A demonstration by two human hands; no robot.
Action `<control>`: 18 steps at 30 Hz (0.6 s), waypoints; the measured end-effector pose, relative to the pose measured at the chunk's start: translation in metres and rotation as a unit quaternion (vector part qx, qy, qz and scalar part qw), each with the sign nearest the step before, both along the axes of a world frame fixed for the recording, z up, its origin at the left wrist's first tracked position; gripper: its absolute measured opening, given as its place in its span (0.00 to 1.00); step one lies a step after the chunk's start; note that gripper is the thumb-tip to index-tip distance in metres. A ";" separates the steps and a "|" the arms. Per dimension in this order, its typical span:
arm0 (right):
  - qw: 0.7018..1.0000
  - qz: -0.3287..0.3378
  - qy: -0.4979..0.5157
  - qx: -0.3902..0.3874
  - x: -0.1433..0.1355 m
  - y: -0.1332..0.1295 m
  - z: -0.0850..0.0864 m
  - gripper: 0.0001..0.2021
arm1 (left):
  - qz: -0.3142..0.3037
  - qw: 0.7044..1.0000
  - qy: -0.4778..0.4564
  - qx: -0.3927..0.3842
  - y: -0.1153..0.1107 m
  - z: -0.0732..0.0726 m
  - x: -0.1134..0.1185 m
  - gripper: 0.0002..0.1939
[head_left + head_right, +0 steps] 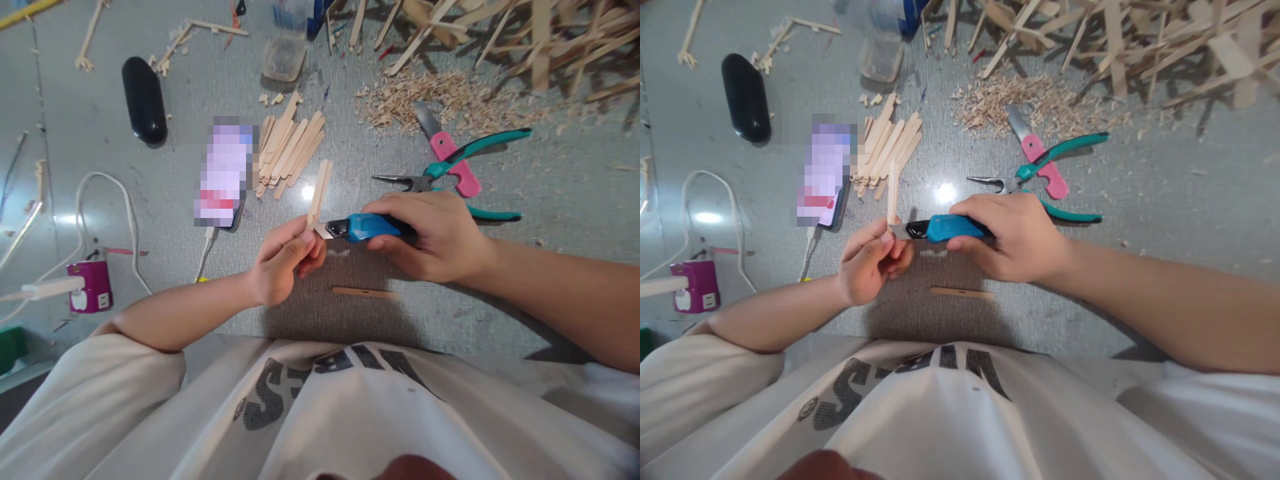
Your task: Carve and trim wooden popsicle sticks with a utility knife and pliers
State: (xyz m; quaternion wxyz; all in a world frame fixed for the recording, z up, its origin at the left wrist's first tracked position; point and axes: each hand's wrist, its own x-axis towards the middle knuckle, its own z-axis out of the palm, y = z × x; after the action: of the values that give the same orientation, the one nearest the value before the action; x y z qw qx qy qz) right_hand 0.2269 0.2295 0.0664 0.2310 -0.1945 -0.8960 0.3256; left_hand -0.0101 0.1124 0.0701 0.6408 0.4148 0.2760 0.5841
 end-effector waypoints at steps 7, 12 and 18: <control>1.000 0.004 0.015 0.011 0.000 0.001 0.002 0.23 | 0.020 1.000 0.007 0.001 0.001 0.000 0.001 0.20; 1.000 0.005 0.008 0.021 0.000 0.001 0.003 0.26 | 0.026 1.000 0.009 0.011 0.001 -0.003 0.002 0.20; 1.000 0.001 -0.014 0.012 0.002 0.001 0.002 0.26 | 0.035 0.999 0.007 0.006 0.002 -0.002 0.002 0.22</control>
State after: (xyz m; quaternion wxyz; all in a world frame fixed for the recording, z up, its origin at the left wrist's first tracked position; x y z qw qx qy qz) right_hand 0.2287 0.2302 0.0680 0.2204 -0.1953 -0.9031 0.3127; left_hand -0.0078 0.1142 0.0684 0.6155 0.4127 0.2912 0.6051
